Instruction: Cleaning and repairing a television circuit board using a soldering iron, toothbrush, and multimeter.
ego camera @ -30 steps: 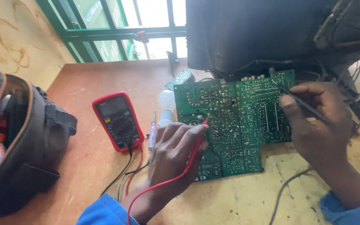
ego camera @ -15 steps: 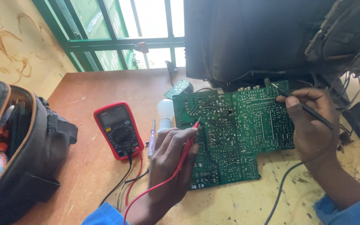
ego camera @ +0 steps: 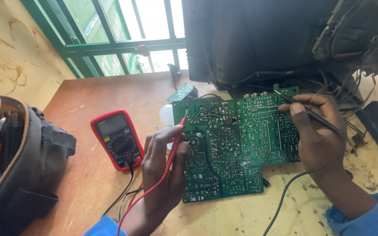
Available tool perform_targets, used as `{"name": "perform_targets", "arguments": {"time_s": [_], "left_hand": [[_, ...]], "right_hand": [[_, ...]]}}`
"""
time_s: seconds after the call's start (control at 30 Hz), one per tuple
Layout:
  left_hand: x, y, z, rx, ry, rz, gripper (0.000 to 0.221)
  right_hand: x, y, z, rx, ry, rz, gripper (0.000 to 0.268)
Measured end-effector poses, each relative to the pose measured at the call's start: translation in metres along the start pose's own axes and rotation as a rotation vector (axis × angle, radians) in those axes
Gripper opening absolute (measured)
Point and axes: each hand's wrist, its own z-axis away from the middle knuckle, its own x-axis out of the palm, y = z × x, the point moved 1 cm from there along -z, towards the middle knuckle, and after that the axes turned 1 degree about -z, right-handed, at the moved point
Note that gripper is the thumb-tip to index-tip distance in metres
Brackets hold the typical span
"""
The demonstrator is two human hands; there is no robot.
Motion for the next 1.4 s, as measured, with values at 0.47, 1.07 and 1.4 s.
{"name": "perform_targets", "arguments": {"time_s": [0.47,1.07,1.4], "left_hand": [[-0.006,-0.004,-0.002,-0.164,0.067,0.047,0.034],[-0.003,-0.012,-0.004,-0.184,0.046,0.091,0.030],[-0.002,-0.013,-0.003,-0.195,0.022,0.095,0.035]], "right_hand": [[-0.003,0.008,0.000,-0.158,-0.020,0.061,0.027],[-0.029,-0.006,-0.002,-0.169,-0.075,0.536,0.036],[-0.027,-0.021,-0.001,-0.358,-0.185,0.570,0.024]]}}
